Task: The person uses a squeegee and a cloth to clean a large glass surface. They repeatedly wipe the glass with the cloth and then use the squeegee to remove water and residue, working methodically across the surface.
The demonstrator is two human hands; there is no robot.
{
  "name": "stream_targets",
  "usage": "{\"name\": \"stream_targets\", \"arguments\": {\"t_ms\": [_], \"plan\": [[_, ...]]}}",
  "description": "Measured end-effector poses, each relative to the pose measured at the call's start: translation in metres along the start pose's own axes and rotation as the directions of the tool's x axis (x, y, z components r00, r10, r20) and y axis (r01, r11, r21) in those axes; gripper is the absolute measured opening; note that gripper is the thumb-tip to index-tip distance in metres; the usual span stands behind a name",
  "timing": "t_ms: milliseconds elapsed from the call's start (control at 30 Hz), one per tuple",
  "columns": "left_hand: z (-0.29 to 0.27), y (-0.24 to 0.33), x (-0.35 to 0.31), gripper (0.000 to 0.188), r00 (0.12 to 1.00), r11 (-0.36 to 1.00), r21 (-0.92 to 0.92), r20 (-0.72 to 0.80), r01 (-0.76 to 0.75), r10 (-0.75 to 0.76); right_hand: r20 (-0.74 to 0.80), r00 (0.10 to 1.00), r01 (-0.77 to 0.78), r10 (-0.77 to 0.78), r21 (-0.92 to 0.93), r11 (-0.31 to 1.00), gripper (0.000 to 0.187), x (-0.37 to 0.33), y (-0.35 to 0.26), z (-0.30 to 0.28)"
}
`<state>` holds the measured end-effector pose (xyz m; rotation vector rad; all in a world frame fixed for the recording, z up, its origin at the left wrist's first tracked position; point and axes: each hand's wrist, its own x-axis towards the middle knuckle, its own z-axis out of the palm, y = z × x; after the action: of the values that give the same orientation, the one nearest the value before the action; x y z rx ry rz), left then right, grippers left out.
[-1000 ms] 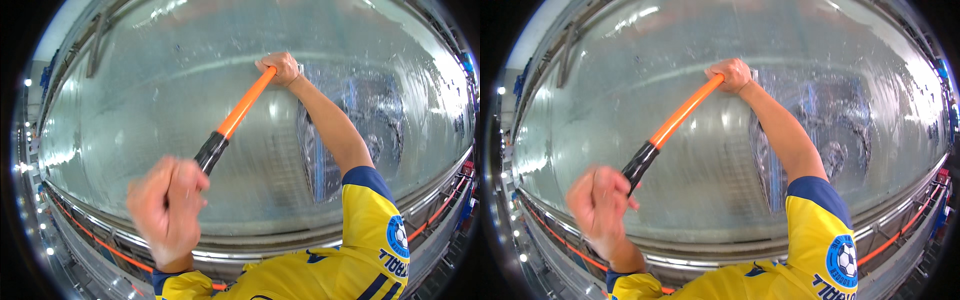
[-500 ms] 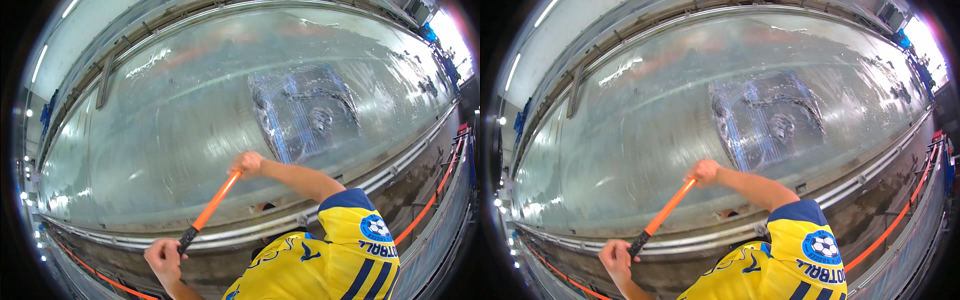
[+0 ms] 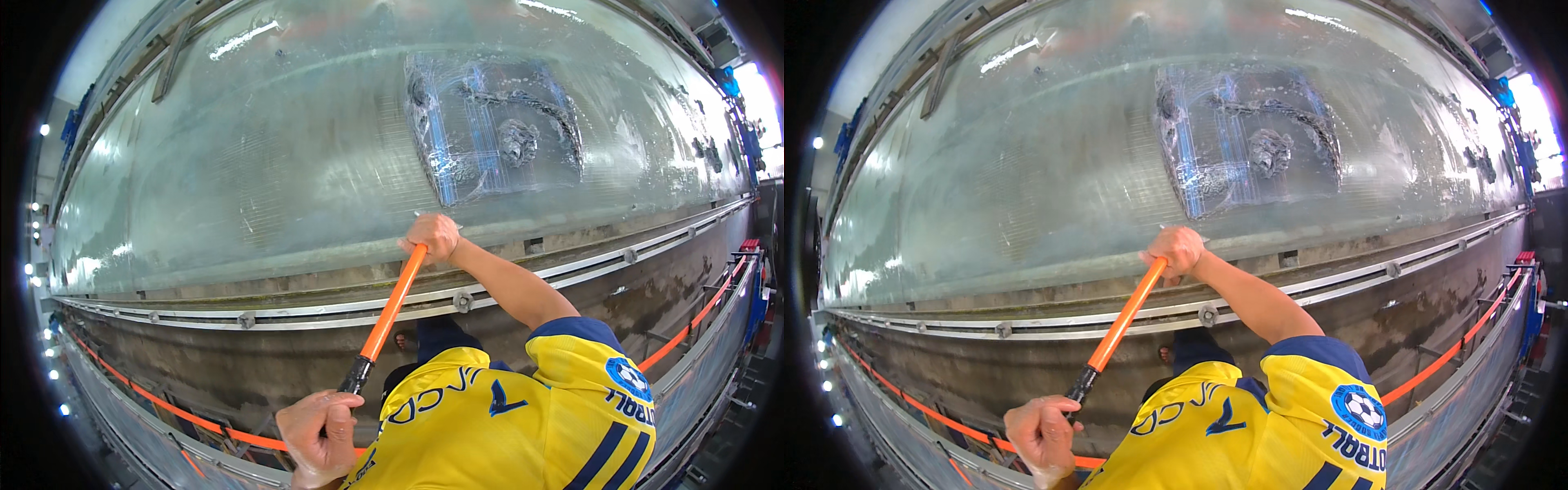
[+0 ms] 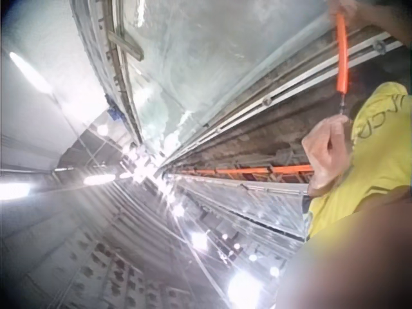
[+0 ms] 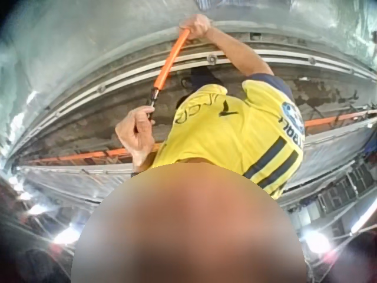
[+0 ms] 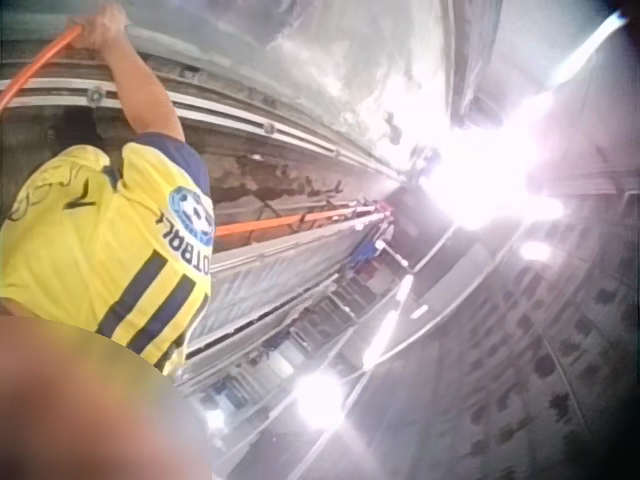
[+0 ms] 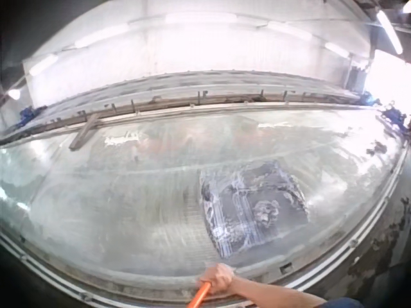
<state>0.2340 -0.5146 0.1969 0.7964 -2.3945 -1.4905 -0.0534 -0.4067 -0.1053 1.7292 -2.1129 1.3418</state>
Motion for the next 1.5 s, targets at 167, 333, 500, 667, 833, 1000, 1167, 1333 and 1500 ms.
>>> {"name": "stream_targets", "arguments": {"t_ms": [167,333,500,667,833,1000,1167,1333,1500], "plan": [[-0.007,0.020,0.060,0.049,0.991,0.994,0.066,-0.094,-0.087,0.093,-0.080,0.997,-0.016,0.021,0.069,0.997,0.043,0.031,0.031,0.011],[-0.025,0.011,0.113,0.045,0.974,0.995,0.102,-0.225,0.000,0.023,-0.050,0.998,-0.032,0.038,0.107,0.994,0.037,0.066,0.058,0.014],[-0.030,0.003,0.172,0.042,0.951,0.991,0.130,-0.301,-0.029,0.067,-0.040,0.998,-0.052,0.054,0.050,0.997,0.029,0.100,0.098,0.020],[-0.037,0.007,0.230,0.040,0.939,0.901,0.386,-0.189,-0.197,0.286,-0.058,0.997,-0.035,0.042,0.112,0.993,0.018,0.149,0.140,0.029],[-0.032,0.012,0.285,0.041,0.921,0.990,0.082,-0.364,-0.116,0.138,-0.017,0.998,-0.061,0.063,0.098,0.993,0.015,0.189,0.188,0.032],[-0.012,0.006,0.333,0.038,0.931,0.987,0.044,-0.328,-0.154,0.160,-0.013,1.000,-0.027,0.027,-0.004,1.000,0.012,0.231,0.252,0.033],[0.051,0.038,0.424,0.033,0.976,0.977,-0.132,-0.163,-0.168,0.145,0.031,0.997,-0.059,0.069,-0.247,0.967,0.019,0.291,0.367,-0.009],[0.022,0.023,0.345,0.029,0.991,0.996,-0.085,-0.134,-0.029,0.018,0.322,0.935,-0.134,0.148,-0.063,0.989,0.021,0.276,0.289,0.026],[0.024,-0.021,0.171,0.028,0.981,0.983,-0.173,-0.171,0.063,-0.093,0.055,0.996,-0.055,0.063,-0.139,0.989,0.028,0.183,0.141,0.043]]}}
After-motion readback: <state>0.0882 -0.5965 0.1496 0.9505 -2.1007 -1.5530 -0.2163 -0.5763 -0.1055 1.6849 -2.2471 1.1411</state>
